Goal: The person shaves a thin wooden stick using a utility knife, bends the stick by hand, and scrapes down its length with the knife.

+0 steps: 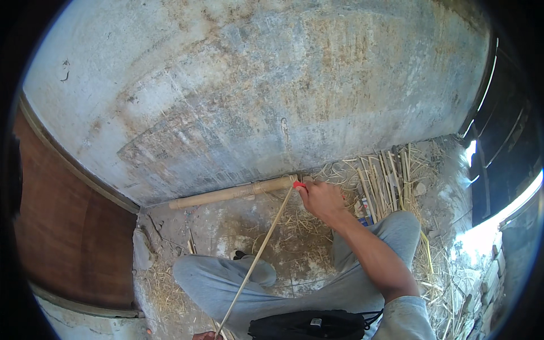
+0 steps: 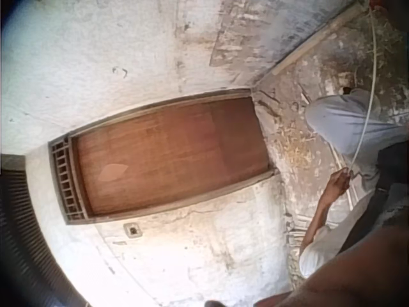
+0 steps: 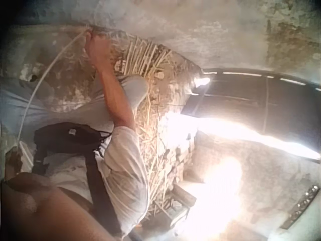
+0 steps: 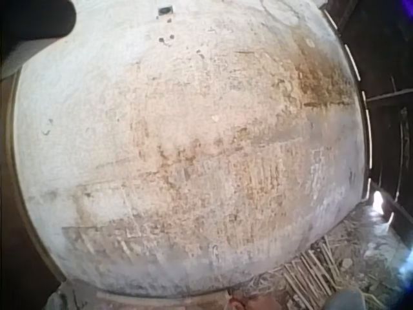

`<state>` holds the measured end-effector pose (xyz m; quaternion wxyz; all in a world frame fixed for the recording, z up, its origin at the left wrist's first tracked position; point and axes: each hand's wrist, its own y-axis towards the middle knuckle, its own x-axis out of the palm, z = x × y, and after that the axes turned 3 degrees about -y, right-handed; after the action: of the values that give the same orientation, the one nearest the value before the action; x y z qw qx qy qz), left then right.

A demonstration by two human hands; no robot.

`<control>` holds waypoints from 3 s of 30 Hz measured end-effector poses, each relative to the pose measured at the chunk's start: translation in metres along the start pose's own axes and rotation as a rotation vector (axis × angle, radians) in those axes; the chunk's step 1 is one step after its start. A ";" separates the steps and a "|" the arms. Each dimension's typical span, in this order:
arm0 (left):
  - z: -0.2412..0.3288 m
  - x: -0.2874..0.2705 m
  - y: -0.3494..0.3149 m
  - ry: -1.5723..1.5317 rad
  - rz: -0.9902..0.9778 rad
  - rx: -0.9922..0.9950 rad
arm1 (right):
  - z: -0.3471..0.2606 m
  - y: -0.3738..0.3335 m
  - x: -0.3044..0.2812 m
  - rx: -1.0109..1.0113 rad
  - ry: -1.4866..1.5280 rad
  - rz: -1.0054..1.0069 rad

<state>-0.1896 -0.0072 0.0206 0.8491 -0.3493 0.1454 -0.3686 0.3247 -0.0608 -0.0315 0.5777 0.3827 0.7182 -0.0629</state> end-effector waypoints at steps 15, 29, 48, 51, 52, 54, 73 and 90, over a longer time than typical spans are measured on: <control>0.008 -0.020 -0.011 0.258 0.057 0.401 | -0.003 0.002 -0.033 0.256 0.165 0.022; 0.120 0.065 0.085 0.114 -0.159 0.233 | -0.012 0.002 -0.052 0.320 0.782 0.210; 0.181 0.149 0.196 -0.088 -0.361 0.299 | -0.063 -0.035 -0.058 -0.209 0.501 0.105; 0.178 0.150 0.198 -0.082 -0.362 0.310 | -0.060 -0.036 -0.049 -0.206 0.467 0.077; 0.177 0.150 0.197 -0.085 -0.357 0.312 | -0.060 -0.036 -0.046 -0.207 0.459 0.069; 0.175 0.148 0.198 -0.082 -0.360 0.308 | -0.059 -0.036 -0.042 -0.219 0.446 0.057; 0.157 0.148 0.200 -0.044 -0.313 0.332 | -0.075 -0.047 -0.054 -0.202 0.243 0.010; 0.160 0.147 0.184 -0.100 -0.281 0.337 | -0.071 -0.051 -0.042 -0.234 0.228 0.098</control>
<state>0.0881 0.0524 0.0074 0.8418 -0.2372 -0.0105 -0.4848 0.2386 -0.0788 0.0104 0.5356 0.3519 0.7620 0.0932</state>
